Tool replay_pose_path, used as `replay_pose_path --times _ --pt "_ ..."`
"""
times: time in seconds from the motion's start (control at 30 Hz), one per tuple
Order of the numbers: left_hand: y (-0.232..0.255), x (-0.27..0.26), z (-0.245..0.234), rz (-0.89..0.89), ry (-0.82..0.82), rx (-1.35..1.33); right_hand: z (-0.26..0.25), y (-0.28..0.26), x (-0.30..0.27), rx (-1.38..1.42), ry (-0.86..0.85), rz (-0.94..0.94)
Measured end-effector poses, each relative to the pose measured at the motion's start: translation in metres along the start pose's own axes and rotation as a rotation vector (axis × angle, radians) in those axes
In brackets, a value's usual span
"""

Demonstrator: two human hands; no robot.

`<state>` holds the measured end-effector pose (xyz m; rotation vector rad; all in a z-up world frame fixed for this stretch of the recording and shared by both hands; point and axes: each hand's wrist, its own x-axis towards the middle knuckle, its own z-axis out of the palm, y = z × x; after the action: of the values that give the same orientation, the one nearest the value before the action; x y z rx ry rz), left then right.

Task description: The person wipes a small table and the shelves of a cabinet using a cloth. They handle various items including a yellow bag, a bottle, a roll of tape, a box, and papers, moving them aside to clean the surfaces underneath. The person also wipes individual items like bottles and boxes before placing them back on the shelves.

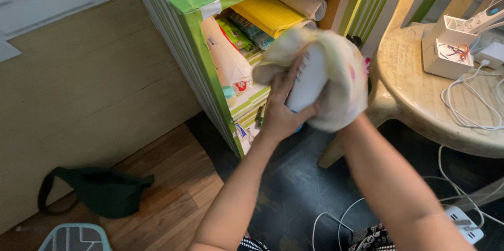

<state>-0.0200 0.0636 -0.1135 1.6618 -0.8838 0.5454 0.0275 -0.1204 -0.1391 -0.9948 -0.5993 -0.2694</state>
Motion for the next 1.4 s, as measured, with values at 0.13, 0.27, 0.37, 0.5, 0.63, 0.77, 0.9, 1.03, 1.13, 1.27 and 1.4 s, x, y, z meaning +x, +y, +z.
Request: replay_pose_path --times 0.13,0.27,0.37,0.5,0.63,0.77,0.9,1.03,1.13,1.27,1.4 --pt "-0.016 0.0 0.009 -0.106 0.197 -0.021 0.048 0.032 -0.032 -0.188 0.258 0.145" --pt "-0.038 -0.008 0.007 -0.184 0.26 -0.317 0.072 0.051 -0.048 -0.43 0.541 0.248" --pt "-0.053 -0.021 0.015 -0.199 0.236 -0.287 0.061 0.052 -0.034 -0.34 0.655 0.298" --pt "-0.057 -0.034 0.028 -0.155 0.215 -0.26 0.051 0.044 -0.033 -0.274 0.676 0.358" --pt "-0.045 -0.032 0.025 -0.183 0.126 -0.373 0.05 0.035 -0.033 -0.349 0.688 0.329" --pt "-0.024 -0.017 0.027 -0.216 0.245 -0.351 0.054 0.028 -0.037 -0.557 0.618 0.242" --pt "-0.006 -0.004 0.029 -0.141 0.4 0.045 0.059 0.035 -0.04 -0.652 0.643 0.172" --pt "0.022 0.005 0.028 -0.134 0.286 0.084 0.057 0.008 -0.03 -0.389 0.617 0.078" --pt "0.042 0.027 0.016 -0.059 0.217 0.081 0.069 -0.031 -0.02 -0.418 0.505 -0.025" --pt "0.054 0.087 -0.016 0.107 0.218 0.012 0.087 -0.091 0.0 -0.584 0.395 -0.03" --pt "0.058 0.167 -0.066 0.298 0.295 0.375 0.1 -0.105 0.015 -0.334 0.5 0.068"
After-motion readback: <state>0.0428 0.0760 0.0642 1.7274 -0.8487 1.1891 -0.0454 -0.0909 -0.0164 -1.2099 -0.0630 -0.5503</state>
